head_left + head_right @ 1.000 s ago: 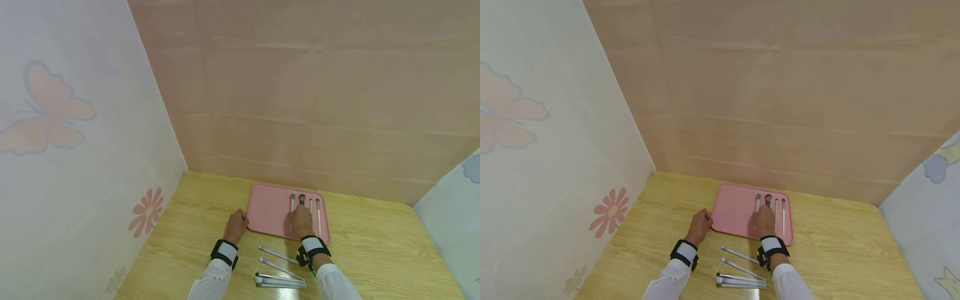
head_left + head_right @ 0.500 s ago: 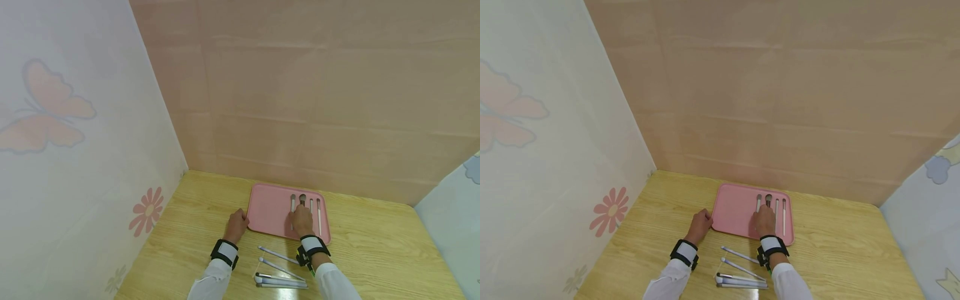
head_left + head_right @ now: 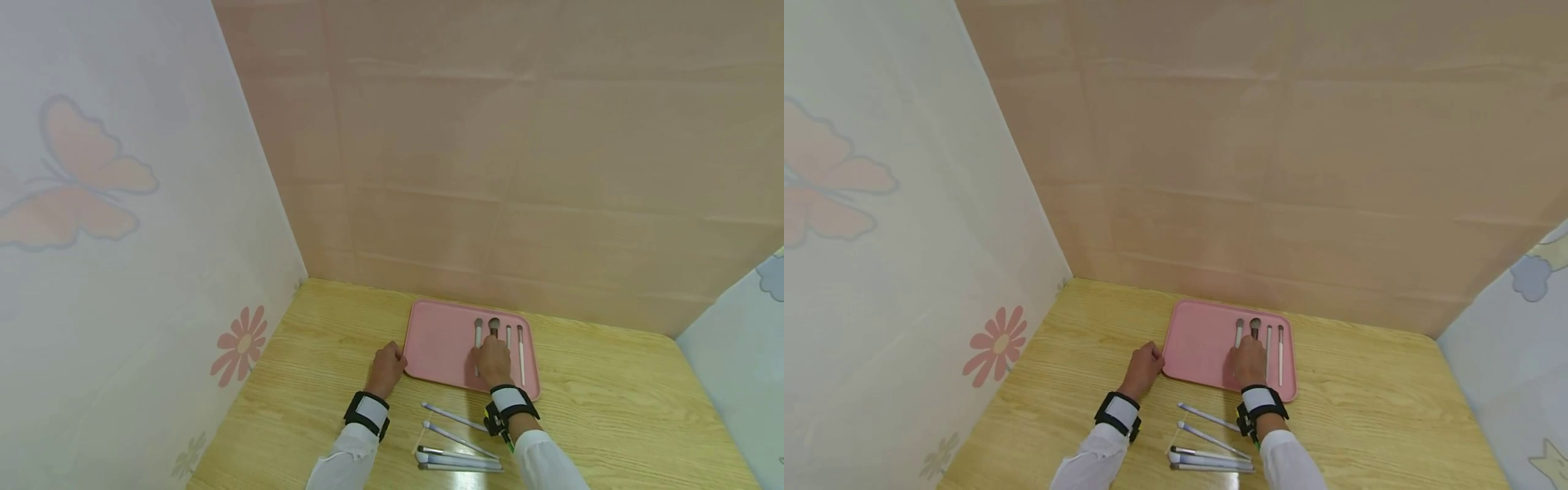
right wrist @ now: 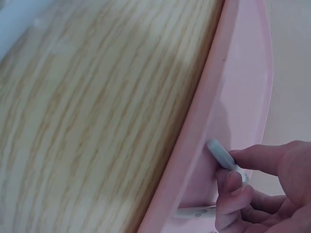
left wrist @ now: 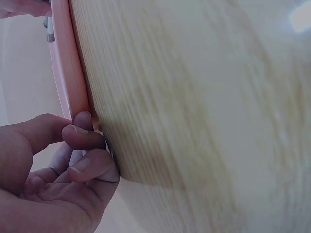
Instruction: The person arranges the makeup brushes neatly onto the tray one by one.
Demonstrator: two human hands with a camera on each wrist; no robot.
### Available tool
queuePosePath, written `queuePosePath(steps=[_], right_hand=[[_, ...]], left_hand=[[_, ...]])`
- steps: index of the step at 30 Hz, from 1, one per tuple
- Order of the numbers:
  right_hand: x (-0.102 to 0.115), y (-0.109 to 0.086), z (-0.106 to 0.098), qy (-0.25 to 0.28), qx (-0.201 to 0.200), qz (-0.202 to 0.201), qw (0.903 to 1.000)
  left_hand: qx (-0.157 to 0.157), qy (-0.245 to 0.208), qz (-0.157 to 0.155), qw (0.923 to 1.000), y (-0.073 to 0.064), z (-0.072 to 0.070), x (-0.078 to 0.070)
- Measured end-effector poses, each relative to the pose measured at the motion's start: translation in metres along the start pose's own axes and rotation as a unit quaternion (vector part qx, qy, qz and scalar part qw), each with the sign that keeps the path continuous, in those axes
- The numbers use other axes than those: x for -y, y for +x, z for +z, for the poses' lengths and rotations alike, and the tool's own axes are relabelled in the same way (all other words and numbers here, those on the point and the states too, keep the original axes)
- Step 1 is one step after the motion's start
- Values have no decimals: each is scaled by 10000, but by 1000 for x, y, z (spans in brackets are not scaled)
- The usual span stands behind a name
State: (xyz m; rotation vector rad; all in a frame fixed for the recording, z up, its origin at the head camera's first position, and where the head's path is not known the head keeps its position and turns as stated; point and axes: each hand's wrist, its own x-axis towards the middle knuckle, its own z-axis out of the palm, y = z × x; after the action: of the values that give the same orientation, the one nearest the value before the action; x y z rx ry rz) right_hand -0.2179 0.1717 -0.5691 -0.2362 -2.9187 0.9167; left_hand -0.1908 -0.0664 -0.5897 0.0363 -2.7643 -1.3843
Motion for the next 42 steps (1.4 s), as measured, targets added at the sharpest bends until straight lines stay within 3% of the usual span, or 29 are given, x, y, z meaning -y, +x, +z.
queuePosePath(steps=[10, 38, 42], right_hand=[[1, 0, -1, -144, 17, -3, 9999], [0, 2, -4, -177, 165, 56, 9997], [-1, 2, -3, -204, 132, 60, 9997]], left_hand=[[118, 33, -160, 9998, -1, 1, 0], [168, -13, -200, 9997, 0, 2, -1], [121, 18, -98, 9999, 1, 2, -1]])
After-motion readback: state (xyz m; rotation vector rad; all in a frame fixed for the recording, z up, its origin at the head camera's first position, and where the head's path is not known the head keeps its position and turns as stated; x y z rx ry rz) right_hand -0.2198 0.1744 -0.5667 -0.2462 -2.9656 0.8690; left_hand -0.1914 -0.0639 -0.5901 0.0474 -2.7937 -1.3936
